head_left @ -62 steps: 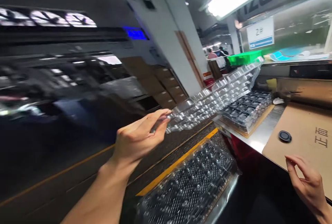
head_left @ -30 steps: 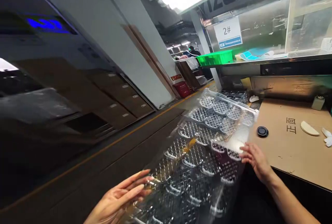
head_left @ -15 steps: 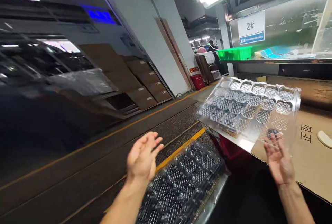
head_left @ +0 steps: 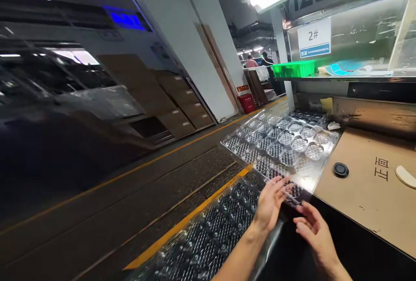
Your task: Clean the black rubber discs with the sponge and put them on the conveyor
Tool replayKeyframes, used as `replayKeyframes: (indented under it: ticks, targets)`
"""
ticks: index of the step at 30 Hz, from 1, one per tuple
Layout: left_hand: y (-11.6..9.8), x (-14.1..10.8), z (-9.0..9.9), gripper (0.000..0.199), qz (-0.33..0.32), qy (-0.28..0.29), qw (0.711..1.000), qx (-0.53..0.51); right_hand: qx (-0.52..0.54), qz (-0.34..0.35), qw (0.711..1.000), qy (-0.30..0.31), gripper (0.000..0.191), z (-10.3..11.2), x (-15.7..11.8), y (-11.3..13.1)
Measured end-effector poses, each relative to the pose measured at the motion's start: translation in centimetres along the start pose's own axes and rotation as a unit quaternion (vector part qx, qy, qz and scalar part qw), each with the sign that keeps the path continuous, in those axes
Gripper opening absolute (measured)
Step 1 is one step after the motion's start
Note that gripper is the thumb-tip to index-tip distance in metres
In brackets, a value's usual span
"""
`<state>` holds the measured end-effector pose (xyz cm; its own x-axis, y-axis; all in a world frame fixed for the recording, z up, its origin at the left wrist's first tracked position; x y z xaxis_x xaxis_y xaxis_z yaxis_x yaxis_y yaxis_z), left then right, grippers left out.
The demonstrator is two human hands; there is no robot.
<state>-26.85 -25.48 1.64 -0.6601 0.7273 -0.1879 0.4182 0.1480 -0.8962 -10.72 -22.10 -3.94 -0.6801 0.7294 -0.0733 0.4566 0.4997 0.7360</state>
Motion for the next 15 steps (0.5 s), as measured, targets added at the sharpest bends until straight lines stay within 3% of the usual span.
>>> replayKeyframes:
  ticks: [3, 6, 11, 15]
  targets:
    - [-2.2, 0.6, 4.6, 0.027, 0.006, -0.014, 1.000, 0.026, -0.011, 0.028, 0.998, -0.063, 0.073, 3.9, 0.2, 3.0]
    - [-4.6, 1.4, 8.5, 0.036, 0.011, -0.006, 0.996, 0.089, -0.024, 0.056, 0.994, -0.089, 0.080, 5.1, 1.0, 6.6]
    - [-8.5, 3.3, 12.3, 0.056, 0.044, 0.044, 0.983, 0.173, -0.043, 0.051, 0.991, -0.116, 0.102, 3.8, 3.4, 11.2]
    - [-11.5, 5.7, 14.2, 0.065, 0.078, 0.044, 0.971, 0.224, -0.089, -0.012, 0.995, -0.050, 0.111, -0.1, 5.6, 11.4]
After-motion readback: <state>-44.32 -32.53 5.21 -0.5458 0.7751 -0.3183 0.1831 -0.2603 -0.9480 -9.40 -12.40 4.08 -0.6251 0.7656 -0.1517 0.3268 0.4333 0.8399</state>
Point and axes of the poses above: each hand's wrist, its own x-axis towards the middle knuckle, its own z-axis out of the back of the hand, y = z × x, the point moved 9 cm from there along x, towards the middle knuckle, and after that the axes turned 11 degrees about x, right-handed, at the moved point
